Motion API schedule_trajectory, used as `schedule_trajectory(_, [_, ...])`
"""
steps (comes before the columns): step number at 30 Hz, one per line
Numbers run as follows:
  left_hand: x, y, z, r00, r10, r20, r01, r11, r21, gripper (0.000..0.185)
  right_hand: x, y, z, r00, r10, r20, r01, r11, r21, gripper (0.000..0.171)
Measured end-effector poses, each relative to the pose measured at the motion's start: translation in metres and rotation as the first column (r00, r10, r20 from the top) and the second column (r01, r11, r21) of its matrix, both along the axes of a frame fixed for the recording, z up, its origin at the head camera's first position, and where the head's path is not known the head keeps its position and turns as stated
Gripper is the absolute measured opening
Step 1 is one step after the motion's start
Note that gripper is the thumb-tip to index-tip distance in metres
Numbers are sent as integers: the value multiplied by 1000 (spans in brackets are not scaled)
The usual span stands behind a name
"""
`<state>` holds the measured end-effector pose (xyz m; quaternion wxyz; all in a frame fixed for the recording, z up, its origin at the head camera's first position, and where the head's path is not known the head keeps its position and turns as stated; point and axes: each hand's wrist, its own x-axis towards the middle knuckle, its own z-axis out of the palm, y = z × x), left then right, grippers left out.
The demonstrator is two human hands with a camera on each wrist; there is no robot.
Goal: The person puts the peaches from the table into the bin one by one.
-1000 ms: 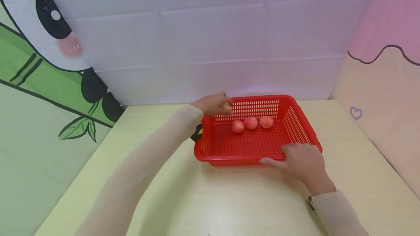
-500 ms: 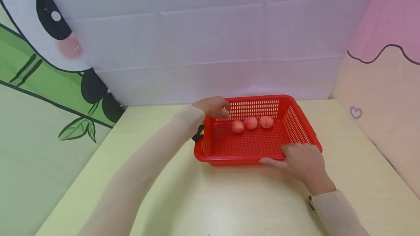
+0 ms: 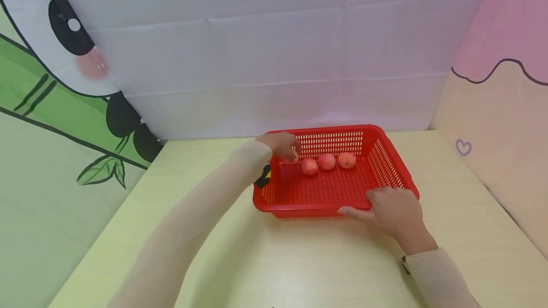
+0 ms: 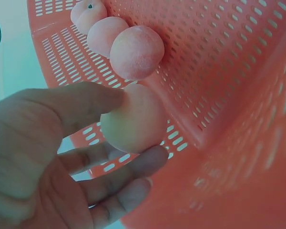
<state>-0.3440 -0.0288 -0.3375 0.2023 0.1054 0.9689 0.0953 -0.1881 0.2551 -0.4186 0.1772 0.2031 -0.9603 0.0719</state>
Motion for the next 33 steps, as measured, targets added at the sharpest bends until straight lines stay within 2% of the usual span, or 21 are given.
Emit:
schedule_trajectory(3, [1,2,0,1000,9,23,-8,999,-35,38,0,0,0,1000,2,3,-2,1000,1,68])
schedule_trajectory(7, [0,2,-1,998,-49,28,52,991,-121,38,0,0,0,1000,6,-5,-6,1000,-3,69])
schedule_trajectory(10, [-3,2,-4,998,-34,59,41,992,-120,38,0,0,0,1000,7,-14,-7,1000,-6,69])
schedule_trajectory(13, [-8,3,-8,994,28,102,-19,996,-86,41,0,0,0,1000,4,-15,-4,1000,-8,68])
schedule_trajectory(15, [-11,4,-11,992,42,120,-31,995,-90,42,0,0,0,1000,2,-13,-2,1000,-7,68])
schedule_trajectory(17, [-13,4,-13,987,79,138,-69,995,-74,43,0,0,0,1000,0,-6,0,1000,-7,68])
schedule_trajectory(20, [-13,4,-14,982,109,153,-101,993,-57,42,1,0,1,1000,-3,2,3,1000,-5,69])
schedule_trajectory(22, [-12,4,-14,974,155,163,-153,988,-21,40,1,0,1,1000,-5,4,5,1000,-5,69])
schedule_trajectory(25, [-8,3,-11,971,180,156,-180,984,-14,34,1,0,1,1000,-6,9,6,1000,-6,69])
schedule_trajectory(28, [0,1,-7,976,167,140,-163,986,-35,27,1,0,1,1000,-4,13,4,1000,-7,69])
schedule_trajectory(30, [11,1,1,979,156,130,-150,987,-53,23,0,0,0,1000,-1,5,1,1000,-9,69])
schedule_trajectory(33, [30,1,19,973,173,152,-169,985,-41,21,0,0,0,1000,8,-17,-8,1000,-13,69])
